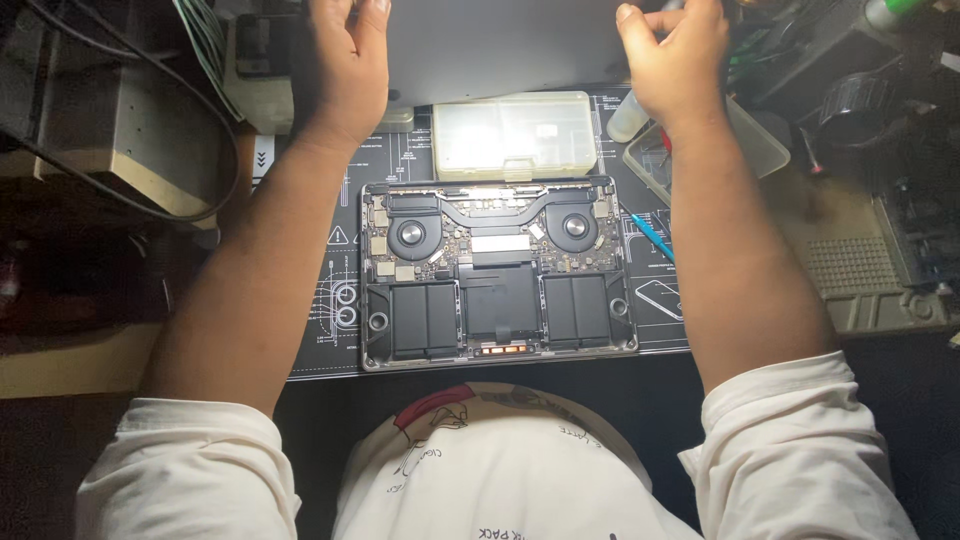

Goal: The person uses a blue plastic prying tool to separate the bottom case of a silver laptop from its main body. They work around the edges to release clips, then lift the cover off to reveal the internal components, including the battery and cooling fans.

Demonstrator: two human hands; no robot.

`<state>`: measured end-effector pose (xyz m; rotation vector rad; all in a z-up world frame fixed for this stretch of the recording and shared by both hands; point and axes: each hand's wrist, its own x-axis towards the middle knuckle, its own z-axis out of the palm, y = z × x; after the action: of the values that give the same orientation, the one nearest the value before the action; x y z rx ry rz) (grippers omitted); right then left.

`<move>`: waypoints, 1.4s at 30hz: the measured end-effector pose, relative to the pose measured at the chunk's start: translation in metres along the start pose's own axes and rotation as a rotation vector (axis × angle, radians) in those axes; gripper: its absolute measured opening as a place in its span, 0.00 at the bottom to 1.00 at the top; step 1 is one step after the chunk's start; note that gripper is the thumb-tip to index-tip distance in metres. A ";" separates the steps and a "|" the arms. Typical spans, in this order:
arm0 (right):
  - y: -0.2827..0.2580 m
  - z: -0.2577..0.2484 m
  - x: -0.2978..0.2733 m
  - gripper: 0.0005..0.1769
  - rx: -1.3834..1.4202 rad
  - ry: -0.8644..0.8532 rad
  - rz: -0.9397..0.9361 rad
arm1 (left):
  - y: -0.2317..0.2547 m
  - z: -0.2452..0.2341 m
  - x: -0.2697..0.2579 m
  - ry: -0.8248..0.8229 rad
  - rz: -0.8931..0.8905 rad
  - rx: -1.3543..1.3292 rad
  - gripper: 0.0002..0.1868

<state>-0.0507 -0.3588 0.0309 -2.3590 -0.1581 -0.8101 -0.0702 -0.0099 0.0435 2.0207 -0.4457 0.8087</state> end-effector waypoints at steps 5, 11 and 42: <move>0.024 0.005 0.005 0.17 -0.102 0.052 -0.119 | 0.007 -0.005 -0.002 0.045 0.008 0.064 0.07; -0.038 -0.026 -0.013 0.16 -0.231 0.012 -0.440 | -0.014 0.000 -0.002 0.066 -0.071 0.294 0.15; -0.043 -0.035 -0.007 0.16 -0.226 -0.083 -0.400 | -0.034 0.045 0.037 -0.323 -0.233 0.209 0.14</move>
<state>-0.0869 -0.3454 0.0707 -2.6162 -0.6186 -0.9570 -0.0068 -0.0297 0.0306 2.3577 -0.3053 0.3996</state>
